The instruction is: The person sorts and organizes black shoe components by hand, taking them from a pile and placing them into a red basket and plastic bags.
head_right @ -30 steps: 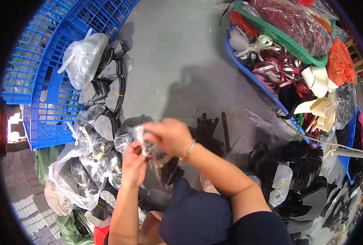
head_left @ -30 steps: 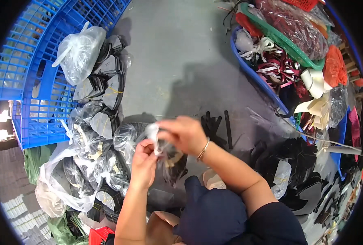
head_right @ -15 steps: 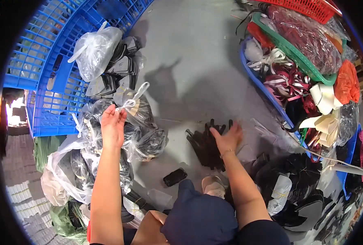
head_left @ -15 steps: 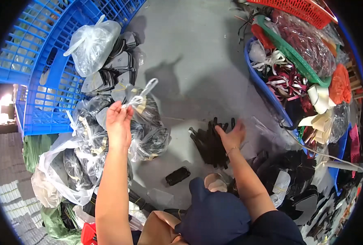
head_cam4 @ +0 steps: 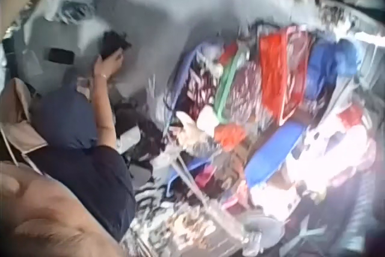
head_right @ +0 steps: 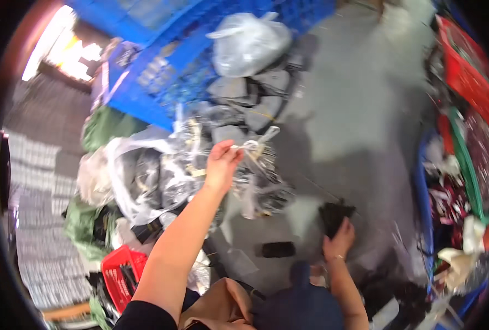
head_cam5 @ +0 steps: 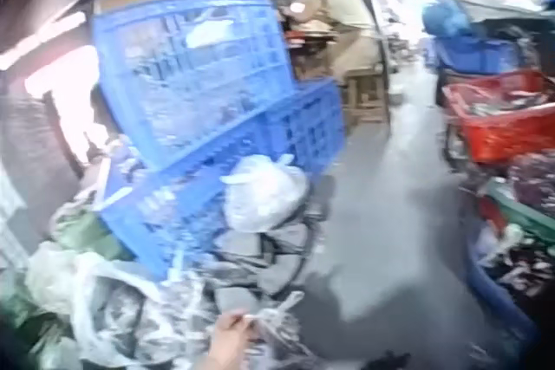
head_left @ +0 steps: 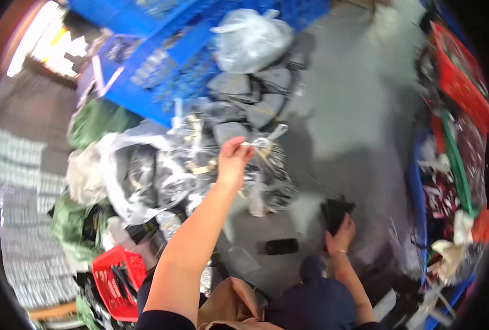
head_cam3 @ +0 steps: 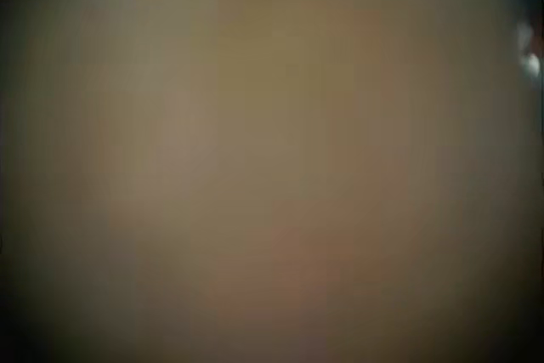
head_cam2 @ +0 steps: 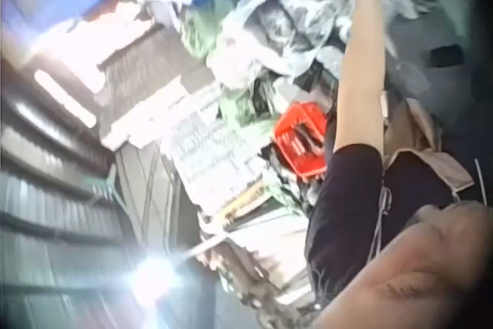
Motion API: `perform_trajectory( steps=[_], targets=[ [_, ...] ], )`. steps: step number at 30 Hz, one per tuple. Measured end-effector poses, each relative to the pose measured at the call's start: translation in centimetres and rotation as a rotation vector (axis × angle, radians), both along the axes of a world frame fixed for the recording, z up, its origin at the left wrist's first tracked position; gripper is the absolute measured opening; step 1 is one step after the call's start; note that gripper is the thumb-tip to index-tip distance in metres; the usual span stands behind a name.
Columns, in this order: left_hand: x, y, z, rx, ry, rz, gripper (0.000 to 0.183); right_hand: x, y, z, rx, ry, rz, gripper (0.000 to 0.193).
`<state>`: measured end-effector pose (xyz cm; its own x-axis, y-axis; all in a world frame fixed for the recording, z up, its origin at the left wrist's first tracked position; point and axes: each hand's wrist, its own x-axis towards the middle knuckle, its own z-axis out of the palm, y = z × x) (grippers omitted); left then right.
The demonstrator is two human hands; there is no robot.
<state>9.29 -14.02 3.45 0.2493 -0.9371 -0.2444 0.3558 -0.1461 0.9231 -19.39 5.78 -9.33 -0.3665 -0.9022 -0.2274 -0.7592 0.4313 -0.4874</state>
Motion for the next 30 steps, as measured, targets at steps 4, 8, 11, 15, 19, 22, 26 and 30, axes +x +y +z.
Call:
perform_trajectory(
  steps=[4, 8, 11, 15, 19, 22, 26, 30],
  targets=[
    [4.8, 1.0, 6.0, -0.075, 0.028, -0.012, 0.021, -2.0, 0.1, -2.7, -0.094, -0.022, -0.043, 0.082],
    [12.7, 4.0, 9.3, -0.062, -0.047, 0.054, 0.02, -1.5, -2.0, -1.7, -0.004, -0.059, -0.101, 0.062],
    [18.9, 5.8, 10.3, -0.184, -0.102, 0.211, 0.022, -0.3, -2.1, -1.1, -0.001, 0.004, -0.133, 0.047],
    [25.3, 7.8, 6.7, -0.052, -0.487, 0.333, 0.04, -1.5, -1.6, -2.9, 0.056, 0.114, -0.067, 0.04],
    [26.4, 13.0, -0.5, 0.125, -0.624, 0.338, 0.052, -0.6, -0.8, -3.1, -0.047, 0.402, 0.078, 0.035],
    [24.7, 16.9, -2.1, 0.261, -0.449, 0.206, 0.05, 2.1, -3.4, 1.2, 0.241, 0.155, -0.08, 0.039],
    [24.3, 17.0, -0.9, 0.323, -0.472, 0.059, 0.038, 0.9, -5.5, 2.6, -0.188, -0.664, -0.268, 0.027],
    [21.0, 14.8, 1.8, 0.052, -0.327, -0.126, 0.034, 11.8, -10.8, 17.3, -0.032, -1.273, 0.016, 0.023]
  ],
)
